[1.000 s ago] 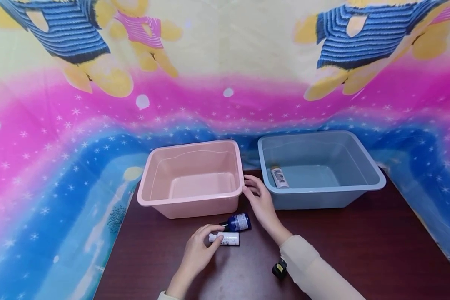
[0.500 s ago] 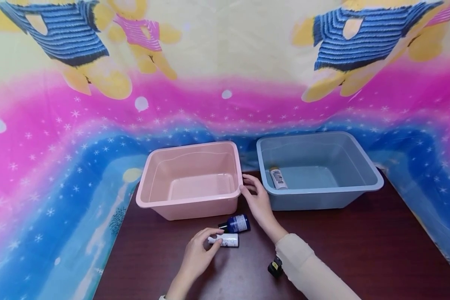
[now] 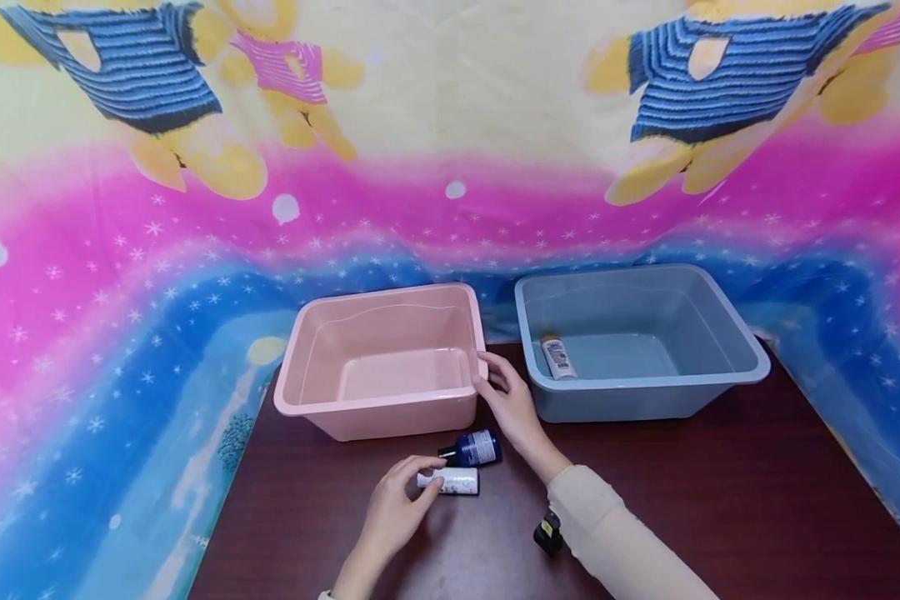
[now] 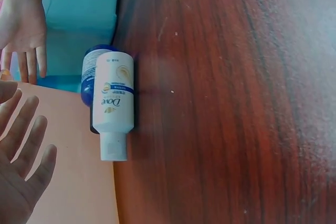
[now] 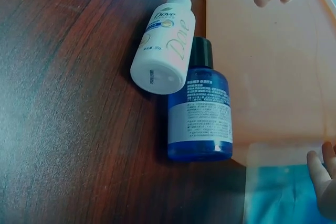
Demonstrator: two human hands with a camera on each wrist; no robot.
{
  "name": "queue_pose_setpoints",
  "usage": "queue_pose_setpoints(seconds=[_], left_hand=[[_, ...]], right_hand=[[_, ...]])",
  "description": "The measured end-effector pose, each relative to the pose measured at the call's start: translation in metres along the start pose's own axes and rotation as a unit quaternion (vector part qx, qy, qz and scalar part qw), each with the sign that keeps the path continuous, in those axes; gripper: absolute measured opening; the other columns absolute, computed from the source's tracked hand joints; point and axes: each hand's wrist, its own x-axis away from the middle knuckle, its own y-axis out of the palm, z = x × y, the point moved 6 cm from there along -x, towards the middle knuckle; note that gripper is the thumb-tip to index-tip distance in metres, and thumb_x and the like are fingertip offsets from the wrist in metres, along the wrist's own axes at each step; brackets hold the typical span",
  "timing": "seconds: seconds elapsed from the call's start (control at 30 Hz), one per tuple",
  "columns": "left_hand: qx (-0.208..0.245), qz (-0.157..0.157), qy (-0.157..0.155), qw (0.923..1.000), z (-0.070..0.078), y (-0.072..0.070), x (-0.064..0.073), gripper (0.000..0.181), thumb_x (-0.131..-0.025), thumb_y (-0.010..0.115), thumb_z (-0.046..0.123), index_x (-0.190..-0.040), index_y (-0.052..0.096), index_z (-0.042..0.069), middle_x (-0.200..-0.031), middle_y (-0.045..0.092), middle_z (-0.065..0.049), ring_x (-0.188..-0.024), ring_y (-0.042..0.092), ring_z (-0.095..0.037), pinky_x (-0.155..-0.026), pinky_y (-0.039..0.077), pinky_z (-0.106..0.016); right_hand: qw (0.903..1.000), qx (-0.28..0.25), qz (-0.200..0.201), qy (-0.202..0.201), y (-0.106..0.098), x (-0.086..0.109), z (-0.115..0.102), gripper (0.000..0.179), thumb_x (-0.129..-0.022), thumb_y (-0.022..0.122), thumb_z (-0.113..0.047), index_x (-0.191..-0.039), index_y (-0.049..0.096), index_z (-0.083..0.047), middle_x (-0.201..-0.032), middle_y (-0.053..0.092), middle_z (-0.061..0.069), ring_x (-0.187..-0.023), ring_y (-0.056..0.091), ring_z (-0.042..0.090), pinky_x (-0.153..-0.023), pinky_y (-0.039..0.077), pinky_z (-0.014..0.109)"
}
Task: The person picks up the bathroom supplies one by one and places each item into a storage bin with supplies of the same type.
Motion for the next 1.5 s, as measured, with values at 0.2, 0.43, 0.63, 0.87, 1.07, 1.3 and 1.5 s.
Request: queue_pose_setpoints(seconds=[0.2, 0.43, 0.63, 0.87, 1.07, 1.3, 1.5], left_hand=[[-0.015, -0.002, 0.020, 0.9997, -0.003, 0.003, 0.002, 0.023, -0.082, 0.071, 0.024, -0.103, 0.067, 0.032, -0.095, 0.061, 0.021, -0.089, 0.059, -0.011, -0.071, 0.047, -0.033], [-0.039, -0.007, 0.049, 0.9980, -0.003, 0.005, 0.003, 0.025, -0.081, 0.072, 0.024, -0.105, 0.067, 0.029, -0.099, 0.060, 0.023, -0.093, 0.057, -0.005, -0.075, 0.047, -0.029], [-0.090, -0.003, 0.071, 0.9934, -0.007, 0.004, 0.002, 0.028, -0.079, 0.074, 0.026, -0.105, 0.067, 0.030, -0.102, 0.059, 0.024, -0.099, 0.055, -0.002, -0.081, 0.047, -0.030], [-0.102, -0.010, 0.088, 0.9907, -0.010, 0.006, 0.000, 0.030, -0.076, 0.076, 0.027, -0.105, 0.067, 0.029, -0.103, 0.060, 0.023, -0.101, 0.054, -0.002, -0.083, 0.046, -0.030], [-0.103, -0.025, 0.098, 0.9895, -0.014, 0.010, -0.003, 0.032, -0.074, 0.078, 0.025, -0.104, 0.068, 0.028, -0.103, 0.060, 0.022, -0.099, 0.054, -0.002, -0.081, 0.047, -0.031], [-0.122, -0.037, 0.113, 0.9855, -0.018, 0.015, -0.006, 0.032, -0.073, 0.078, 0.026, -0.104, 0.068, 0.028, -0.103, 0.060, 0.019, -0.099, 0.054, -0.003, -0.080, 0.048, -0.030], [-0.134, -0.045, 0.121, 0.9825, -0.022, 0.024, -0.007, 0.031, -0.073, 0.078, 0.028, -0.103, 0.067, 0.028, -0.103, 0.060, 0.018, -0.097, 0.054, -0.003, -0.079, 0.048, -0.030]], right_hand=[[0.9999, 0.009, -0.007, -0.008, 0.000, -0.001, 0.004, 0.043, -0.092, 0.059, -0.020, -0.133, 0.049, -0.008, -0.131, 0.050, 0.013, -0.119, 0.049, 0.028, -0.095, 0.041, 0.045], [0.9993, 0.010, -0.004, -0.036, 0.000, -0.001, 0.006, 0.042, -0.093, 0.057, -0.016, -0.133, 0.050, -0.008, -0.130, 0.051, 0.016, -0.118, 0.050, 0.029, -0.094, 0.041, 0.048], [0.9978, 0.006, -0.005, -0.066, -0.001, -0.001, 0.006, 0.041, -0.092, 0.058, -0.012, -0.131, 0.050, -0.004, -0.129, 0.051, 0.021, -0.116, 0.050, 0.032, -0.092, 0.040, 0.052], [0.9979, 0.011, 0.001, -0.064, -0.003, -0.001, 0.006, 0.040, -0.091, 0.059, -0.013, -0.129, 0.052, -0.005, -0.127, 0.053, 0.018, -0.116, 0.051, 0.031, -0.092, 0.041, 0.051], [0.9983, 0.002, -0.003, -0.059, -0.001, -0.001, 0.006, 0.039, -0.092, 0.057, -0.011, -0.130, 0.051, -0.003, -0.130, 0.051, 0.019, -0.118, 0.049, 0.032, -0.094, 0.040, 0.051], [0.9982, -0.007, 0.001, -0.059, 0.000, 0.000, 0.009, 0.039, -0.092, 0.057, -0.011, -0.130, 0.051, -0.002, -0.130, 0.050, 0.019, -0.118, 0.048, 0.032, -0.093, 0.039, 0.052], [0.9978, -0.013, 0.006, -0.065, 0.001, 0.000, 0.012, 0.039, -0.092, 0.058, -0.010, -0.129, 0.051, -0.002, -0.130, 0.052, 0.015, -0.117, 0.050, 0.031, -0.092, 0.040, 0.052]])
